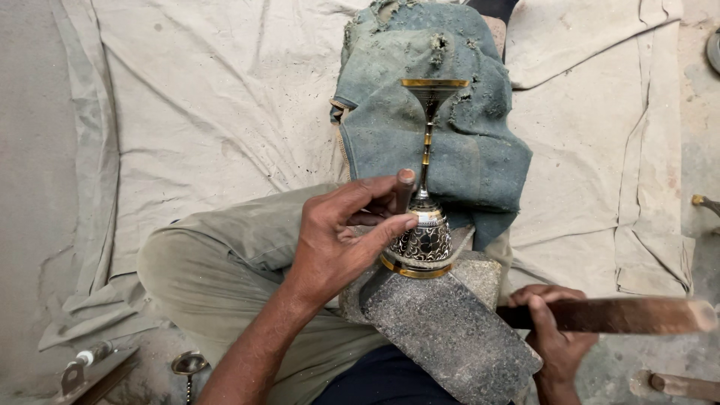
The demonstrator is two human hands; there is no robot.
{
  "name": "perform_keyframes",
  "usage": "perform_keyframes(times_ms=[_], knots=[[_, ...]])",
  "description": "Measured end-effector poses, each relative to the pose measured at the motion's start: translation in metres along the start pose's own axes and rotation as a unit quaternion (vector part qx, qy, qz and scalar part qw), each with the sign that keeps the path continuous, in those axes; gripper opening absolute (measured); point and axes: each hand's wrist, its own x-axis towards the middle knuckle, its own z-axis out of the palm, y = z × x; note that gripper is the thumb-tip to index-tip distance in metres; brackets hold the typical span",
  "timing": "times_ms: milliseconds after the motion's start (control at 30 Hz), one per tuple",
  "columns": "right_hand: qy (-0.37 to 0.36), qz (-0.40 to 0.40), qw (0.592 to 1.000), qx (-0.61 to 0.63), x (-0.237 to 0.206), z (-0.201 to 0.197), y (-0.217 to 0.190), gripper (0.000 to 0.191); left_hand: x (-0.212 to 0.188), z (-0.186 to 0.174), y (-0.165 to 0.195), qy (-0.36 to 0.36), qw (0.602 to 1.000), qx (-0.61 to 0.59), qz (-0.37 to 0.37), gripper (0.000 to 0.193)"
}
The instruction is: The person sits on the floor holding a small punch against the base of an ornate metal candlestick and repeatedly strikes the punch with a wooden mallet, repositioning the punch and rotating the piece to work around its decorated surface.
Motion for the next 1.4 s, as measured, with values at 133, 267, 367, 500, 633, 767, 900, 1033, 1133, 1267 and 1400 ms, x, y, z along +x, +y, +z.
perform_keyframes(times_ms=[133,267,367,500,633,767,900,1033,1133,1267,1400], knots=[[-0.017,0.085,0.981,-0.173,0.022,0.001,0.015,0.012,0.001,0.008,0.001,-0.018,1.000,0.016,0.014,0.045],[-0.030,0.195,0.977,-0.082,0.048,0.006,-0.019,0.024,0.009,0.016,-0.005,-0.033,0.999,0.011,0.005,0.047],[-0.066,0.027,0.992,-0.104,0.065,0.008,-0.074,0.043,0.016,0.016,-0.009,-0.065,0.998,-0.006,0.014,0.051],[-0.111,0.001,0.986,-0.126,0.094,0.028,-0.134,0.040,0.022,0.012,-0.009,-0.103,0.993,0.044,0.023,0.051],[-0.110,0.071,0.920,-0.370,0.116,0.042,-0.175,0.024,0.027,0.007,-0.005,-0.133,0.984,0.096,0.067,0.056],[-0.151,-0.002,0.830,-0.536,0.135,0.041,-0.196,0.022,0.027,0.003,-0.005,-0.131,0.978,0.103,0.129,0.056],[-0.167,-0.063,0.797,-0.578,0.144,0.045,-0.209,0.035,0.029,-0.002,-0.008,-0.158,0.974,0.092,0.137,0.057],[-0.205,-0.110,0.743,-0.628,0.138,0.049,-0.223,0.037,0.023,0.003,-0.007,-0.151,0.962,0.130,0.189,0.052],[-0.160,-0.078,0.858,-0.482,0.135,0.051,-0.213,0.028,0.007,0.008,0.001,-0.090,0.992,0.022,0.090,0.054],[-0.051,0.076,0.936,-0.339,0.127,0.035,-0.199,0.035,-0.010,0.023,0.014,-0.083,0.988,0.054,0.120,0.047],[-0.138,0.047,0.883,-0.447,0.119,0.019,-0.203,0.021,-0.014,0.036,0.024,-0.083,0.990,0.092,0.066,0.047]])
